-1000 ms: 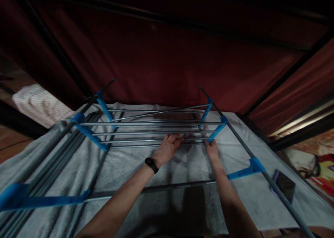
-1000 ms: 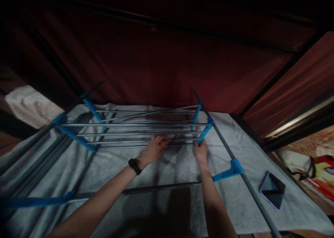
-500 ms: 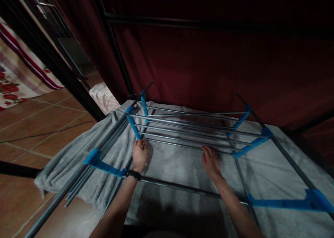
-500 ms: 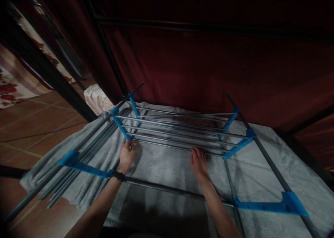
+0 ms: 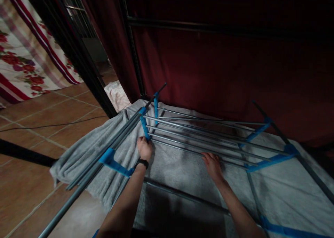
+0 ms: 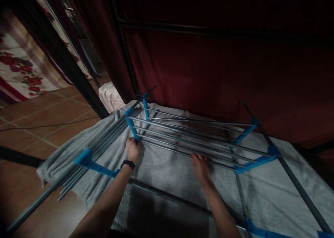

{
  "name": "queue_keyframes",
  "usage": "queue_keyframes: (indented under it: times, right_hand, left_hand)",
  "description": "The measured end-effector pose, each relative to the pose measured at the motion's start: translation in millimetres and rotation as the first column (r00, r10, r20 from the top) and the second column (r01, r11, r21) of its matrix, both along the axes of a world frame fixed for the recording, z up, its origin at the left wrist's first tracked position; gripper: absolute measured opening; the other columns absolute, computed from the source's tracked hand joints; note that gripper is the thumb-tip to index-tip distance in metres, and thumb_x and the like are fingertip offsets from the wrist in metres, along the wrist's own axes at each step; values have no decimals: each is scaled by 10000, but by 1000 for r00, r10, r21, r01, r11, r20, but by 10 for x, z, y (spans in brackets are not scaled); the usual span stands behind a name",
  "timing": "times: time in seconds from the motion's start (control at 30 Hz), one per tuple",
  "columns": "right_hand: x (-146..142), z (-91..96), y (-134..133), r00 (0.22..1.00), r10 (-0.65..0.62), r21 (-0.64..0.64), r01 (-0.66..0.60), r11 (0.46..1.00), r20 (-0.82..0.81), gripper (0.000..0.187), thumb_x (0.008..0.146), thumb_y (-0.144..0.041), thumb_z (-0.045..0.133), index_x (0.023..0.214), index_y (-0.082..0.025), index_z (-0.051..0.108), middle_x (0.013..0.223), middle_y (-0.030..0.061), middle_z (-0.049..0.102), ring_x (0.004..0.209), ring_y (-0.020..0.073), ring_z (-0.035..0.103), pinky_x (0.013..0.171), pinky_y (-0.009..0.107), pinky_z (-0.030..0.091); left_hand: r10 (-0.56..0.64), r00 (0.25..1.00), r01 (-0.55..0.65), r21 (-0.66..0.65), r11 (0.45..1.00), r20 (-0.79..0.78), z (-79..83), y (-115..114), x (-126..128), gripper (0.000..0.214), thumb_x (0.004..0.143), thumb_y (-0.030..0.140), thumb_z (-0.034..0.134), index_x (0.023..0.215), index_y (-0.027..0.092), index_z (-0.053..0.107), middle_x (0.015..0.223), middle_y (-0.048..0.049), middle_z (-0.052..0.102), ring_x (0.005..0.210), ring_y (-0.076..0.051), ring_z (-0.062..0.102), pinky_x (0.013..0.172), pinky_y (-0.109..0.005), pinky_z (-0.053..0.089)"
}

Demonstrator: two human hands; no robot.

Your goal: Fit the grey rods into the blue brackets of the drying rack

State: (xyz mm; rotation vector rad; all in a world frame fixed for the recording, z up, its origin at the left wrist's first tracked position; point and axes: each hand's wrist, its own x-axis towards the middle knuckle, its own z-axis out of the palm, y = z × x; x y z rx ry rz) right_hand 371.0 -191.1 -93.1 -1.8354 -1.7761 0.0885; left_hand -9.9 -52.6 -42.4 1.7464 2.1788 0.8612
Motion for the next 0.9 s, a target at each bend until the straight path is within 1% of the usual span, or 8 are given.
queue_keyframes:
  times: [0.1, 0.27, 0.37, 0.47, 0.67, 0.77, 0.9]
  right_hand:
    - [31, -2, -13, 1000, 2, 4, -2, 1000, -19, 313, 1008, -313, 496, 1140, -317, 779, 1124, 87, 778, 1076, 307, 687, 979, 486, 489]
    - [82, 1, -33, 999, 27, 25, -25, 999, -44, 320, 1014, -341, 502, 1149, -291, 788, 1143, 98, 779, 1082, 302, 698, 992, 489, 493]
    - [95, -3, -42, 999, 29, 47, -27, 999, -40, 349, 1032, -349, 475, 1146, -273, 796, 1154, 110, 778, 1113, 302, 692, 1013, 491, 491]
    - [103, -16, -56, 999, 32, 61, -31, 998, -18, 361, 1042, -336, 462, 1150, -264, 799, 1148, 111, 779, 1104, 295, 693, 997, 481, 499]
    - [124, -63, -87, 997, 33, 68, -37, 997, 63, 340, 1052, -275, 471, 1203, -284, 776, 1155, 82, 784, 1097, 261, 700, 987, 443, 495]
    - [118, -67, -89, 996, 35, 91, -42, 995, 80, 331, 1055, -268, 475, 1195, -275, 775, 1159, 84, 782, 1105, 261, 700, 981, 437, 501]
    - [102, -36, -95, 994, 39, 72, -47, 996, 105, 328, 1049, -243, 487, 1205, -272, 774, 1158, 85, 782, 1103, 263, 698, 967, 431, 502]
  left_hand:
    - [8, 1000, -8, 3, 1000, 17, -14, -10, 18, 86, 901, 132, 539, 875, 199, 587, 1104, -116, 642, 1134, -241, 636, 944, -345, 514]
    - [1, 998, -1, -11, 1000, 65, -24, 13, 48, 106, 872, 113, 525, 857, 201, 581, 1057, -111, 651, 985, -219, 663, 849, -319, 521]
    - [16, 992, -17, 3, 1000, 129, -56, 40, 62, 123, 857, 100, 520, 858, 203, 588, 1036, -107, 659, 949, -226, 654, 841, -332, 524]
    - [41, 977, -48, 26, 999, 208, -110, 53, 86, 125, 842, 95, 540, 847, 213, 581, 1014, -92, 656, 925, -220, 635, 864, -336, 527]
    - [60, 958, -76, 45, 996, 282, -208, 81, 117, 132, 804, 90, 609, 828, 216, 577, 950, -73, 636, 907, -217, 637, 853, -328, 513]
    - [44, 945, -64, 51, 997, 323, -237, 115, 78, 151, 776, 93, 635, 856, 220, 614, 905, -57, 645, 921, -230, 644, 830, -332, 506]
    - [4, 922, -21, 39, 999, 388, -272, 190, 12, 192, 717, 104, 654, 875, 214, 663, 862, -40, 658, 843, -217, 645, 780, -327, 507]
